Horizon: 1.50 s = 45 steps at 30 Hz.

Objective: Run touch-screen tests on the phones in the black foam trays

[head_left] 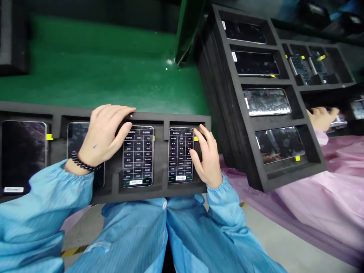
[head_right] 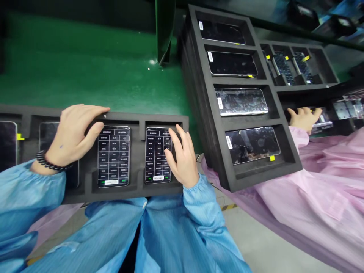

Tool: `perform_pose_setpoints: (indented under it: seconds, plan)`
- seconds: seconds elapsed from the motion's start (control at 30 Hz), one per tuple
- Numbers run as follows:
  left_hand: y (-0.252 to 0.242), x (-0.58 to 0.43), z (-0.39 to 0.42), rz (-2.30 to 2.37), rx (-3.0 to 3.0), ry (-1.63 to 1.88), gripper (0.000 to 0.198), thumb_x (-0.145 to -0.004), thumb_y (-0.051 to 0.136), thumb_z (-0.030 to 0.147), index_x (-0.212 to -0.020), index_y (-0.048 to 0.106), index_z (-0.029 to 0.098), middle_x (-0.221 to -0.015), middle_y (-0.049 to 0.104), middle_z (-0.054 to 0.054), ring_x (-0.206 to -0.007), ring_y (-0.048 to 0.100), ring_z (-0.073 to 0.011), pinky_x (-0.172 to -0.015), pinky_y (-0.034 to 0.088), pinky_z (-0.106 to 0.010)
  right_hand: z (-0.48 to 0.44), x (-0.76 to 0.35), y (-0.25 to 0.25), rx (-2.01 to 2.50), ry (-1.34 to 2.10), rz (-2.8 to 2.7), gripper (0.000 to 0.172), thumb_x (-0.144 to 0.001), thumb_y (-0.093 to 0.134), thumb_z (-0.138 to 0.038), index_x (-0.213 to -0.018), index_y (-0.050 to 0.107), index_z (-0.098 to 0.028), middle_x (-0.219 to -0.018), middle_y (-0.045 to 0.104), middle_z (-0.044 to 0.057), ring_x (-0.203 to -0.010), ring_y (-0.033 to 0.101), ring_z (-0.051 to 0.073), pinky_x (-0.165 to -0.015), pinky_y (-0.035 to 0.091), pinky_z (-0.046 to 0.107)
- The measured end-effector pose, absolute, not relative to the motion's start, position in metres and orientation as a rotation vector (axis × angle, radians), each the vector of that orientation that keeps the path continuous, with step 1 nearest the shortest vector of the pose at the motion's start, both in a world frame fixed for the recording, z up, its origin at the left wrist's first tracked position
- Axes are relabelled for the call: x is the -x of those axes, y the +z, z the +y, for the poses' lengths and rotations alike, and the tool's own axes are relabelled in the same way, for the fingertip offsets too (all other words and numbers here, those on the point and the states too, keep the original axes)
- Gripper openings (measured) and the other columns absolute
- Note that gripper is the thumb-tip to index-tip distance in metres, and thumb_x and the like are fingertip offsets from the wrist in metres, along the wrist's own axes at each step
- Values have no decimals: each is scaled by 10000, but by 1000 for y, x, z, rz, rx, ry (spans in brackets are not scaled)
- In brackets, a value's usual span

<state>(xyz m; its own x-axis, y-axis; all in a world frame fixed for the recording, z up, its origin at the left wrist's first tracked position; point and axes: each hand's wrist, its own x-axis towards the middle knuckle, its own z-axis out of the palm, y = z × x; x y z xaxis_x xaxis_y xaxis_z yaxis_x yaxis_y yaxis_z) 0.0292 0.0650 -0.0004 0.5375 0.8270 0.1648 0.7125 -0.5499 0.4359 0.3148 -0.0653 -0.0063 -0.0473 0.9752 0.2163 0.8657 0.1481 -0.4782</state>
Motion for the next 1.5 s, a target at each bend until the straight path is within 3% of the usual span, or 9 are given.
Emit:
perform_pose_setpoints:
  seconds: [0.27,0.47,0.57,0.67,0.83,1.03,1.23,1.37,1.5]
  plan:
    - [1,-28,62,1243,-2511,533,444,-1031,347,422,-1388,512,216,-1355,623,-114,-1298,536,-285,-1163,323,-501,-69,-318,-8,1650,187,-2069,379,-1013,500,-295,-1377,606,-295,-1661,319,79,-1515,360,319,-1239,279,630]
    - [2,-25,62,1227,-2528,513,474,-1017,380,450,-1414,484,212,-1379,601,-112,-1313,515,-286,-1176,305,-493,-69,-318,-7,1660,202,-2065,363,-995,525,-305,-1335,651,-303,-1639,387,63,-1490,406,318,-1233,274,660]
    - [3,-25,63,1229,-2520,500,481,-1013,371,457,-1417,478,218,-1383,596,-109,-1319,512,-288,-1185,300,-497,-69,-320,-8,1569,227,-2026,249,-982,530,-276,-979,778,-303,-1518,556,11,-1373,543,295,-1226,306,656]
    - [2,-26,63,1257,-2508,464,511,-987,389,485,-1438,452,253,-1395,582,-98,-1337,505,-293,-1209,287,-506,-70,-321,-9,1492,254,-1961,371,-974,517,-264,-670,728,-288,-1334,694,-26,-1210,649,264,-1194,389,627]
    - [-2,-25,65,1221,-2550,420,693,-898,516,559,-1508,373,262,-1443,533,-111,-1389,467,-326,-1274,193,-549,-70,-322,-9,1538,260,-1899,315,-982,492,-306,-863,784,-309,-1308,704,1,-1210,644,267,-1162,444,600]
    - [-1,-16,69,999,-2597,323,1010,-788,612,759,-1574,259,231,-1598,391,-137,-1526,303,-359,-1291,6,-598,-69,-323,-6,1495,277,-1904,292,-991,488,-281,-986,779,-298,-1361,671,18,-1260,613,267,-1176,433,580]
    - [3,-22,64,1120,-2525,477,634,-953,528,529,-1484,397,209,-1473,541,-108,-1435,451,-273,-1300,116,-511,-68,-322,-8,1569,225,-2023,315,-1004,490,-303,-1233,703,-272,-1502,553,75,-1379,524,282,-1202,383,570]
    - [4,-25,62,1137,-2509,544,552,-960,536,453,-1431,468,174,-1413,588,-114,-1366,511,-265,-1277,186,-489,-68,-321,-8,1610,191,-2095,410,-1018,485,-322,-1410,581,-252,-1594,430,121,-1440,454,295,-1191,379,551]
    - [2,-26,63,1142,-2484,646,493,-951,540,448,-1390,512,225,-1366,632,-79,-1312,560,-260,-1235,261,-496,-66,-320,-9,1634,121,-2163,388,-1021,498,-305,-1388,598,-233,-1599,416,146,-1435,450,319,-1178,378,558]
